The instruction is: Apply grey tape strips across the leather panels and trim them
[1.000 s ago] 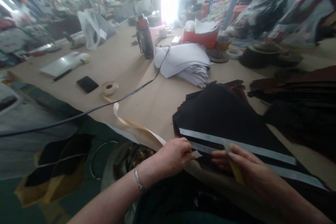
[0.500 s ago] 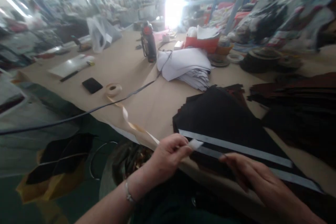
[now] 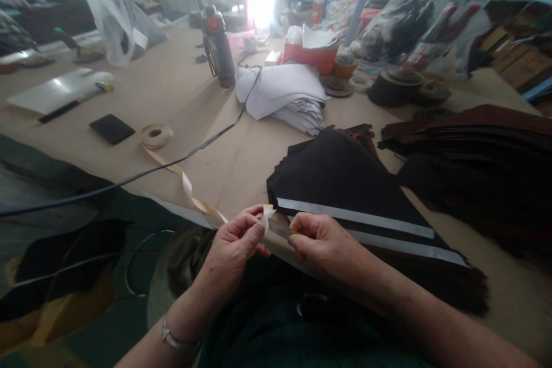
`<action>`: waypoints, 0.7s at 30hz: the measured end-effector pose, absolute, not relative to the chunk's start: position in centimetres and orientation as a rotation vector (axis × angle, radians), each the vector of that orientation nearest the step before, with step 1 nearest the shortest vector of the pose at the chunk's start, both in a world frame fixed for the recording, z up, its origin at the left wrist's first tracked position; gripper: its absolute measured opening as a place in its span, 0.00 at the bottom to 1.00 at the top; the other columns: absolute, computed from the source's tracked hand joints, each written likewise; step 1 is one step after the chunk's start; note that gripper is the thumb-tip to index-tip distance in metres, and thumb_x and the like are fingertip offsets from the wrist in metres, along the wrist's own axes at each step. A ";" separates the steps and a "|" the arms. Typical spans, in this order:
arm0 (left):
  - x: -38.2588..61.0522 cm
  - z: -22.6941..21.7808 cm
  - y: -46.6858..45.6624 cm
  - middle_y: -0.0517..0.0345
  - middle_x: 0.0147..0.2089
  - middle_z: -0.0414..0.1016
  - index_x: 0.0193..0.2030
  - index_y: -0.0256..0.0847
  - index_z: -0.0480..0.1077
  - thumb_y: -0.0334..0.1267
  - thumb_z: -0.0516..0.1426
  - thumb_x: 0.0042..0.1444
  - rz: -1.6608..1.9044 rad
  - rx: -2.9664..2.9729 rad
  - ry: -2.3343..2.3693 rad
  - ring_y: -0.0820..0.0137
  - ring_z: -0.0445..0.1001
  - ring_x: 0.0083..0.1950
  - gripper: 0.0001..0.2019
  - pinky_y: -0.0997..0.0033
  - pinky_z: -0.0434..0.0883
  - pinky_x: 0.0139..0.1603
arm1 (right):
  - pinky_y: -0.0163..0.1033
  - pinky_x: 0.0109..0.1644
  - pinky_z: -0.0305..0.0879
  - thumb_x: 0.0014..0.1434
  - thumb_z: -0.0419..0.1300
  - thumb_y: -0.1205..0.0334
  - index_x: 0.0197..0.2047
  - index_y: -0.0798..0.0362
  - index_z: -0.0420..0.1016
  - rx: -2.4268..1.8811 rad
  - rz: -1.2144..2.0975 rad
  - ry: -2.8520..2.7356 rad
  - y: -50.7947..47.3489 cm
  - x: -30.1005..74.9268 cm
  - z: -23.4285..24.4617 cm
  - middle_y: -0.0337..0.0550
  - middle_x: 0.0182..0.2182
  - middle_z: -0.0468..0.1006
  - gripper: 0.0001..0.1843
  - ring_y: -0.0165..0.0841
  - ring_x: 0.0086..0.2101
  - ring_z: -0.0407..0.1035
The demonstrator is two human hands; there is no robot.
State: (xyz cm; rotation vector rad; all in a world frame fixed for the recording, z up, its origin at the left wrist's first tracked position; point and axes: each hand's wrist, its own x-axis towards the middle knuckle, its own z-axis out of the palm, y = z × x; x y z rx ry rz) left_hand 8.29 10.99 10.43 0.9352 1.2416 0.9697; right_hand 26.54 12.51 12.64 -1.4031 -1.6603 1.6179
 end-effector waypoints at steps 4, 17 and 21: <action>8.0 10.7 10.8 0.56 0.38 0.69 0.18 0.38 0.68 0.44 0.59 0.54 1.044 1.110 1.247 0.68 0.67 0.46 0.18 0.74 0.65 0.45 | 0.30 0.22 0.49 0.49 0.52 0.72 0.23 0.54 0.64 -1.369 1.598 -1.713 13.0 25.6 12.1 0.32 0.16 0.65 0.06 0.24 0.19 0.55; 7.4 10.9 10.1 0.52 0.50 0.70 0.18 0.39 0.70 0.42 0.62 0.50 1.094 0.989 1.254 0.62 0.63 0.57 0.14 0.69 0.62 0.54 | 0.30 0.24 0.51 0.51 0.54 0.66 0.24 0.53 0.63 -1.268 1.760 -1.577 11.6 25.1 10.4 0.33 0.18 0.66 0.05 0.25 0.21 0.57; 7.6 10.4 9.4 0.51 0.59 0.67 0.20 0.37 0.70 0.44 0.63 0.50 1.080 0.851 1.134 0.62 0.66 0.55 0.14 0.67 0.63 0.53 | 0.31 0.22 0.49 0.55 0.55 0.56 0.25 0.52 0.61 -1.173 1.831 -1.417 11.8 23.7 9.9 0.33 0.18 0.64 0.11 0.25 0.19 0.54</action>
